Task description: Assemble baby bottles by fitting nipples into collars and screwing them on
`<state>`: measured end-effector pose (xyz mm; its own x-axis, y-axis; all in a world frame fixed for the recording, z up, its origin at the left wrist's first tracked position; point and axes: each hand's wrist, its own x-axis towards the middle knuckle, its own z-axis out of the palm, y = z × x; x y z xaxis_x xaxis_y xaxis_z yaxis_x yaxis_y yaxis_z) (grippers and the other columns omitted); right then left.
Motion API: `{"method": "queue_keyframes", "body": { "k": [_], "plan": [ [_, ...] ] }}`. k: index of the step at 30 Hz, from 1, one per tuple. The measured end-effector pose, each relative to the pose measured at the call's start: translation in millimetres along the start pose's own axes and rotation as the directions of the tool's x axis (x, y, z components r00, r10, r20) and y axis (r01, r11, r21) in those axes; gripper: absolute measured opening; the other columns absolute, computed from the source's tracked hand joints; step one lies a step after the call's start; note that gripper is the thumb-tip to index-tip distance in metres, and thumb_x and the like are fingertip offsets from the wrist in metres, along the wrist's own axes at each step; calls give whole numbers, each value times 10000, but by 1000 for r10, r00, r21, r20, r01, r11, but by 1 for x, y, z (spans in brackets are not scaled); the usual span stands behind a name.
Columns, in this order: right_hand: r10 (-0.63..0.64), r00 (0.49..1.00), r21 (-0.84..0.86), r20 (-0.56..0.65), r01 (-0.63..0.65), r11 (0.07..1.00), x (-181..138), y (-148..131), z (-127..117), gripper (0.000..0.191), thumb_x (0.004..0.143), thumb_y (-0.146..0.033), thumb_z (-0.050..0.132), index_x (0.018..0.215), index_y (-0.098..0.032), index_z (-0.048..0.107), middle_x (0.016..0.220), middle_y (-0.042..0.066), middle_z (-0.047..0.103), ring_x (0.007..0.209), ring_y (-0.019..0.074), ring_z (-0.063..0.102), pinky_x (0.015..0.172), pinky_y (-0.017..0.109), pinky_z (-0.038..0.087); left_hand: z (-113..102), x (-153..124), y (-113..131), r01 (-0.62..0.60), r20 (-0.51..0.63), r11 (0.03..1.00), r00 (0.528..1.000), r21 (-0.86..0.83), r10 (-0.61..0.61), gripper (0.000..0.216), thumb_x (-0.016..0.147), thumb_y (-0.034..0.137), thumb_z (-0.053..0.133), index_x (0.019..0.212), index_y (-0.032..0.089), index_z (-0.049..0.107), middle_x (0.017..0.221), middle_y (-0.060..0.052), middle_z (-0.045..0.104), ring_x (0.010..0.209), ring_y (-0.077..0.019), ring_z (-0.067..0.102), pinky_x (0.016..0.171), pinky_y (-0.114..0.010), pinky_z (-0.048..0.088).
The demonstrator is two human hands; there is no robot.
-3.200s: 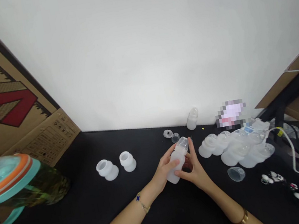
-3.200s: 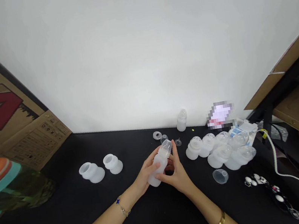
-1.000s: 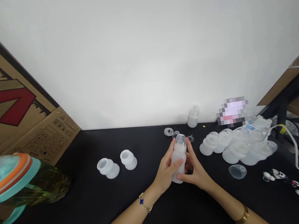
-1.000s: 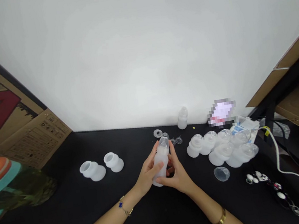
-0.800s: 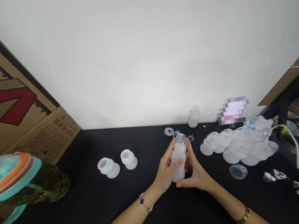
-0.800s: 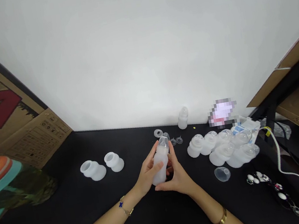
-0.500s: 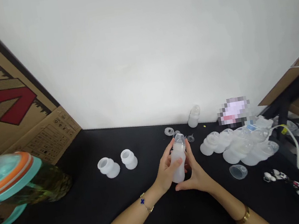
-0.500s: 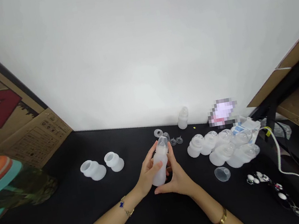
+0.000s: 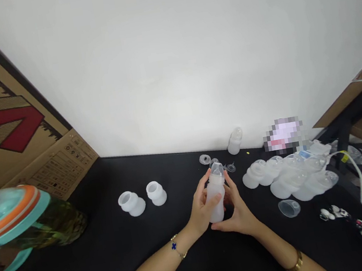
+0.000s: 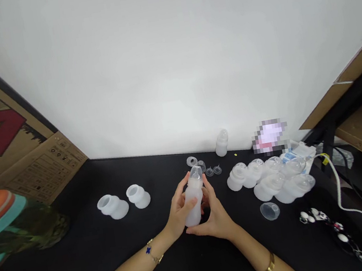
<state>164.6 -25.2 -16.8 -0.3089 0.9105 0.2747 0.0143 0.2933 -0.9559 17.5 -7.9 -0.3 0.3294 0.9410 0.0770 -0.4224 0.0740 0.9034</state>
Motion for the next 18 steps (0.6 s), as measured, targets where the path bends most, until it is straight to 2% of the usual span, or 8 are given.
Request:
{"method": "queue_keyframes", "body": {
  "k": [11,18],
  "plan": [
    [-41,999,-43,-18,41,998,-1,1,2,1306,620,-326,884,1532,-353,-51,1323,119,524,1170,326,574,841,453,546,2,-2,-1,-50,-8,993,999,105,51,904,743,321,792,1494,247,296,842,-35,703,607,-156,649,564,-261,548],
    [-36,999,-24,-22,36,999,-2,3,3,1288,614,-293,880,1532,-365,-20,1306,119,532,1083,306,617,682,367,553,3,-5,-4,-41,-49,994,998,97,46,867,755,325,775,1482,238,310,805,-27,693,579,-145,632,540,-251,534]
  ]
}}
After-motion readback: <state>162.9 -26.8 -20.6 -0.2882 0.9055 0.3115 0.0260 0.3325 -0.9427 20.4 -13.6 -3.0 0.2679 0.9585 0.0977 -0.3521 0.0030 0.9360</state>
